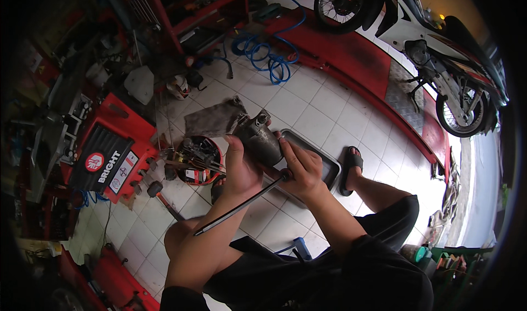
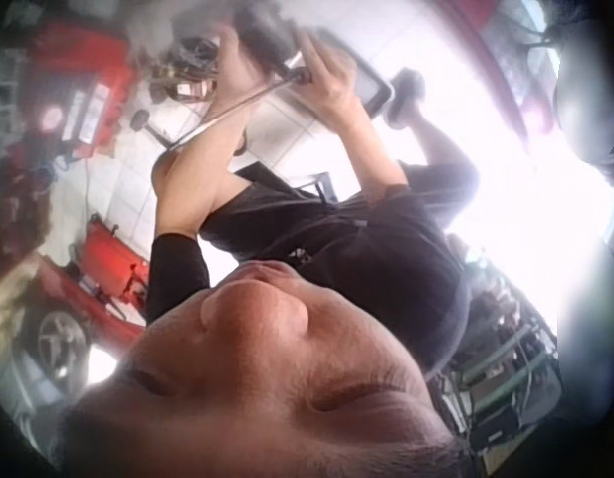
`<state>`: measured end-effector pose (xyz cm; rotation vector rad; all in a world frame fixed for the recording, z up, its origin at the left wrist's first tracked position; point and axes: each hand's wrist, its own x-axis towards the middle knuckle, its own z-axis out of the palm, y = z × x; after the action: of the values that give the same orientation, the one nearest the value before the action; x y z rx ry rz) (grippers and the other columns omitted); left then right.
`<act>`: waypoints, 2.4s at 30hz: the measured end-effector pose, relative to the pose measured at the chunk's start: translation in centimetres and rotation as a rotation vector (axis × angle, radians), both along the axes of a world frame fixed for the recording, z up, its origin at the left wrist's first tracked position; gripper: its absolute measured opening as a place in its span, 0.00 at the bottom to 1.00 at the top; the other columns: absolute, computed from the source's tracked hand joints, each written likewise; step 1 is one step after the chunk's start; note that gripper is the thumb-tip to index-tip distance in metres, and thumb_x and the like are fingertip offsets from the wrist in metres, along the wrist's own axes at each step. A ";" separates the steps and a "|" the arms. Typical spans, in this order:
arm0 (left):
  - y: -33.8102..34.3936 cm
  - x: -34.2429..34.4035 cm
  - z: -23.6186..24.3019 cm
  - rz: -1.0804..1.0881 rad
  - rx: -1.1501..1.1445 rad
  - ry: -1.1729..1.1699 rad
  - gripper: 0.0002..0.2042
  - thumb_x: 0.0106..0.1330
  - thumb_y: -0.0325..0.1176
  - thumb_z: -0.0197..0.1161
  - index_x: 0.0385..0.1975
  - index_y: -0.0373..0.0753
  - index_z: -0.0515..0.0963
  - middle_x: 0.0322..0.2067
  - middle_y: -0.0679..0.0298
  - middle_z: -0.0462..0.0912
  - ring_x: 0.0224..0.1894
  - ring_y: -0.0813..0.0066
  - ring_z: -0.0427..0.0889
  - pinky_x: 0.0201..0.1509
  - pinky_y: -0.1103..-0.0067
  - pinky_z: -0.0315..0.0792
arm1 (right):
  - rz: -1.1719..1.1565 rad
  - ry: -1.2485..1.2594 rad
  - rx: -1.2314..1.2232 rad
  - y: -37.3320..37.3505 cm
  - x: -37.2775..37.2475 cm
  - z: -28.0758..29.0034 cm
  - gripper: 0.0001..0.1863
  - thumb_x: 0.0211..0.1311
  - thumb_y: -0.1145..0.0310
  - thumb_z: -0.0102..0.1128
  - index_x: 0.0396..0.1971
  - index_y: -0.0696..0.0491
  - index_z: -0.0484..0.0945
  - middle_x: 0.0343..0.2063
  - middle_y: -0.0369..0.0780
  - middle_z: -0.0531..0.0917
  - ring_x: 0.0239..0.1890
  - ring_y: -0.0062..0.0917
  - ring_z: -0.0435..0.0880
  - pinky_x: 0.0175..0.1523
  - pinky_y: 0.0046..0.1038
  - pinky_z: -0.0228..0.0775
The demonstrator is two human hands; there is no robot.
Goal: The person sits on a low stool in a workshop and uses a screwdriver to disassemble a small cylindrical metal part, likely a starter motor. They remove screws and internal components, placing them into a metal tray on the floor. The person continues to manipulate the part and its components with the screwdriver and their hands.
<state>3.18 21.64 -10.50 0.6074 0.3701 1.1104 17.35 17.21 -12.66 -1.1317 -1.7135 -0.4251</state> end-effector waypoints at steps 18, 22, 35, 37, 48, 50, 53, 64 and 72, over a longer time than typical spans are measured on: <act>0.7 -0.5 1.4 -0.157 -0.393 -0.031 0.33 0.68 0.65 0.55 0.54 0.38 0.74 0.44 0.57 0.81 0.43 0.59 0.80 0.54 0.63 0.74 | 0.410 0.449 -0.479 -0.5 6.7 -1.1 0.38 0.45 0.57 0.81 0.59 0.55 0.79 0.22 0.35 0.77 0.21 0.18 0.73 0.26 0.22 0.64; 1.4 -1.9 2.9 -0.121 -0.311 -0.080 0.25 0.70 0.55 0.56 0.47 0.36 0.74 0.40 0.58 0.78 0.41 0.63 0.76 0.51 0.66 0.70 | 0.001 1.020 -1.148 0.1 10.1 -11.8 0.21 0.65 0.56 0.68 0.46 0.59 0.84 0.15 0.33 0.76 0.14 0.16 0.71 0.18 0.24 0.62; 3.0 -2.7 0.8 -0.012 -0.445 0.081 0.22 0.66 0.54 0.56 0.41 0.37 0.72 0.38 0.61 0.75 0.39 0.66 0.74 0.50 0.68 0.70 | -0.682 0.634 -1.509 -2.3 8.4 -37.5 0.19 0.56 0.57 0.70 0.46 0.48 0.85 0.45 0.48 0.86 0.52 0.47 0.83 0.56 0.43 0.76; 3.4 -2.5 0.0 -0.030 -0.439 0.074 0.22 0.67 0.55 0.55 0.42 0.39 0.75 0.38 0.59 0.78 0.39 0.64 0.77 0.48 0.66 0.71 | -0.692 0.572 -1.418 -2.0 8.7 -38.6 0.21 0.55 0.57 0.71 0.47 0.49 0.85 0.43 0.49 0.86 0.50 0.48 0.83 0.55 0.43 0.76; 3.2 -2.4 -0.5 -0.062 -0.391 0.153 0.20 0.66 0.52 0.62 0.49 0.44 0.73 0.38 0.59 0.78 0.39 0.60 0.80 0.47 0.65 0.74 | -0.574 0.465 -1.383 -2.0 10.6 -40.5 0.15 0.55 0.59 0.68 0.38 0.52 0.87 0.34 0.48 0.87 0.42 0.47 0.86 0.48 0.40 0.79; 2.8 -2.6 -0.1 -0.078 -0.391 0.134 0.21 0.66 0.51 0.62 0.50 0.44 0.73 0.39 0.58 0.79 0.39 0.60 0.80 0.46 0.65 0.74 | -0.484 0.463 -1.342 -1.5 11.1 -39.1 0.13 0.55 0.61 0.67 0.37 0.53 0.87 0.32 0.48 0.87 0.40 0.46 0.87 0.47 0.38 0.79; 1.9 -2.2 1.4 -0.119 -0.397 0.065 0.19 0.67 0.48 0.63 0.51 0.44 0.72 0.37 0.56 0.80 0.36 0.61 0.82 0.44 0.68 0.76 | -0.314 0.454 -1.240 0.1 12.2 -33.6 0.12 0.58 0.64 0.66 0.37 0.55 0.86 0.28 0.46 0.87 0.31 0.38 0.87 0.38 0.34 0.78; -1.2 0.8 3.2 -0.236 -0.200 -0.051 0.22 0.69 0.50 0.62 0.55 0.43 0.70 0.39 0.53 0.82 0.37 0.59 0.84 0.44 0.67 0.78 | 0.333 1.111 -1.061 1.4 11.9 -0.3 0.12 0.68 0.68 0.65 0.39 0.63 0.81 0.15 0.36 0.77 0.12 0.17 0.73 0.16 0.22 0.62; -2.4 2.7 1.5 -0.237 -0.171 0.201 0.20 0.69 0.46 0.62 0.53 0.40 0.74 0.43 0.56 0.82 0.43 0.61 0.83 0.49 0.68 0.77 | 0.584 0.993 -0.835 -3.8 9.0 6.7 0.08 0.64 0.76 0.67 0.41 0.63 0.81 0.23 0.37 0.80 0.17 0.14 0.74 0.22 0.19 0.63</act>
<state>5.84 19.22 -9.00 0.5956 0.5461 0.7848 26.30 13.42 -5.95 -1.0237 -1.1783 1.1391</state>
